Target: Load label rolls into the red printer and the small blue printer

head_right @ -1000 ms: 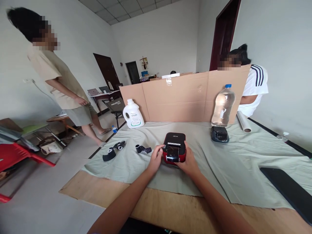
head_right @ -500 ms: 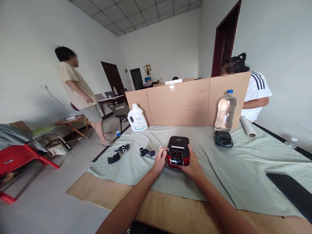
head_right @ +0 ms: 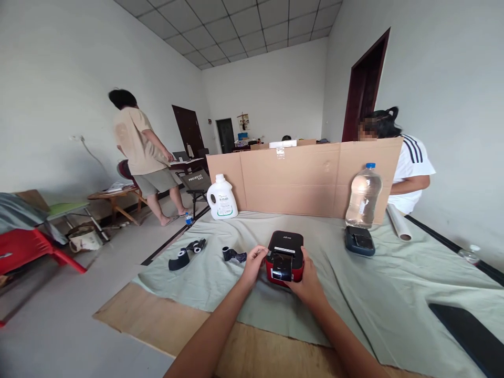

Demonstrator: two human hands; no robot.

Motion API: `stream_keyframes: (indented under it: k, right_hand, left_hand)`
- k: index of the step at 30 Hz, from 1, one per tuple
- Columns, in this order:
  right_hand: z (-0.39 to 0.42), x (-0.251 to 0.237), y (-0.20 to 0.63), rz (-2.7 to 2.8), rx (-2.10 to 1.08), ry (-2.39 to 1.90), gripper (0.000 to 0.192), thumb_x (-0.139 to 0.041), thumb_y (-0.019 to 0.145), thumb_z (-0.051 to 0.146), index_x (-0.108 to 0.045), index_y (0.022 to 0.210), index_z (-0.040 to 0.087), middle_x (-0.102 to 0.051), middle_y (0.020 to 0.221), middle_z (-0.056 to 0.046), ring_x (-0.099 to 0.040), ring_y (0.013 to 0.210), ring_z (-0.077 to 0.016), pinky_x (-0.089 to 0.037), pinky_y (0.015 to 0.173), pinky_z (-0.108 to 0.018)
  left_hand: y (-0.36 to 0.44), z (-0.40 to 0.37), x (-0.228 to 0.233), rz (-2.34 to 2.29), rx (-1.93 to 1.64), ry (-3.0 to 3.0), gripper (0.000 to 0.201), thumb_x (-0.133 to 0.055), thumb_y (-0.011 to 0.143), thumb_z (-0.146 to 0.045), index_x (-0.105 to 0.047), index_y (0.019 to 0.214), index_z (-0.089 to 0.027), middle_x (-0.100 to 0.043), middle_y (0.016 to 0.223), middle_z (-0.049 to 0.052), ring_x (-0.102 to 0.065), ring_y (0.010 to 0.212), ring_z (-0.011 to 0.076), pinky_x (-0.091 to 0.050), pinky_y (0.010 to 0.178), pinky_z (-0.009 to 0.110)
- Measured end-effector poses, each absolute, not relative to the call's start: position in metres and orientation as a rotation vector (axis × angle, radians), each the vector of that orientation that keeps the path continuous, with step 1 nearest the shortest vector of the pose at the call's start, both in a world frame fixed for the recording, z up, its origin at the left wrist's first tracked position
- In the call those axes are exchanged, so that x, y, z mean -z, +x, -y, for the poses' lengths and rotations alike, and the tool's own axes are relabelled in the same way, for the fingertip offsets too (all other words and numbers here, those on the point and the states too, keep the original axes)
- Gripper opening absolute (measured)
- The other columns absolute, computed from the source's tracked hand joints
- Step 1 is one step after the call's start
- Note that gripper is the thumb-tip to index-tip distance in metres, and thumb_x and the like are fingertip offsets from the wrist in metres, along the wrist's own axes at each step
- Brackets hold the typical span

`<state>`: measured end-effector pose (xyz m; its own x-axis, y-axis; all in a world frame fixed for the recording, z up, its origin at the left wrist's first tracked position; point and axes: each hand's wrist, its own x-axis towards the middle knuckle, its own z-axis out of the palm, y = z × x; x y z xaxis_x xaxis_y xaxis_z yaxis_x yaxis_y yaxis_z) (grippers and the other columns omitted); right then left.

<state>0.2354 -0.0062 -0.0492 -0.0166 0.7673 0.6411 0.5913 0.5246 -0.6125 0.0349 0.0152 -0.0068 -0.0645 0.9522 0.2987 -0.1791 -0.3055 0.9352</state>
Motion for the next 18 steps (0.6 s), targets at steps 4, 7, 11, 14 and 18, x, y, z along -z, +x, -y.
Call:
stream_keyframes:
  k: [4,7,11,14,18]
  right_hand:
    - [0.008,0.049,0.235,1.701,-0.241,-1.172,0.107,-0.075,0.069,0.046,-0.021,0.157,0.018,-0.049,0.147,-0.023,-0.051,0.133,-0.0442,-0.049,0.102,-0.063]
    - [0.008,0.048,0.234,1.701,-0.238,-1.168,0.106,-0.075,0.07,0.047,-0.022,0.156,0.017,-0.05,0.146,-0.023,-0.052,0.132,-0.0437,-0.049,0.102,-0.062]
    - [0.007,0.048,0.234,1.686,-0.235,-1.156,0.105,-0.076,0.069,0.049,-0.025,0.155,0.016,-0.052,0.144,-0.022,-0.053,0.131,-0.0433,-0.047,0.105,-0.061]
    - [0.008,0.047,0.234,1.695,-0.255,-1.143,0.105,-0.076,0.069,0.048,-0.024,0.155,0.018,-0.048,0.148,-0.022,-0.051,0.133,-0.0427,-0.045,0.106,-0.061]
    - [0.009,0.045,0.233,1.679,-0.262,-1.148,0.105,-0.076,0.068,0.051,-0.026,0.155,0.018,-0.049,0.147,-0.021,-0.052,0.132,-0.0443,-0.046,0.105,-0.063]
  left_hand:
    - [0.036,-0.009,0.002,-0.91,-1.502,1.075,0.031,-0.076,0.071,-0.044,-0.06,0.081,-0.019,-0.05,0.062,-0.006,-0.041,0.055,0.0081,-0.03,0.054,0.021]
    - [0.04,-0.005,-0.003,-0.956,-1.41,0.908,0.036,-0.077,0.064,-0.036,-0.055,0.088,-0.022,-0.059,0.07,-0.006,-0.051,0.057,0.0091,-0.035,0.054,0.02]
    - [0.042,-0.005,-0.007,-1.038,-1.345,0.867,0.029,-0.073,0.062,-0.033,-0.053,0.079,-0.021,-0.058,0.066,-0.005,-0.051,0.055,0.0086,-0.033,0.051,0.02]
    - [0.043,-0.007,-0.009,-1.023,-1.299,0.841,0.027,-0.07,0.06,-0.034,-0.051,0.075,-0.021,-0.053,0.061,-0.006,-0.047,0.051,0.0081,-0.03,0.048,0.02]
    - [0.042,-0.009,-0.011,-1.03,-1.239,0.831,0.029,-0.07,0.058,-0.035,-0.047,0.068,-0.021,-0.049,0.059,-0.006,-0.044,0.049,0.0076,-0.026,0.047,0.021]
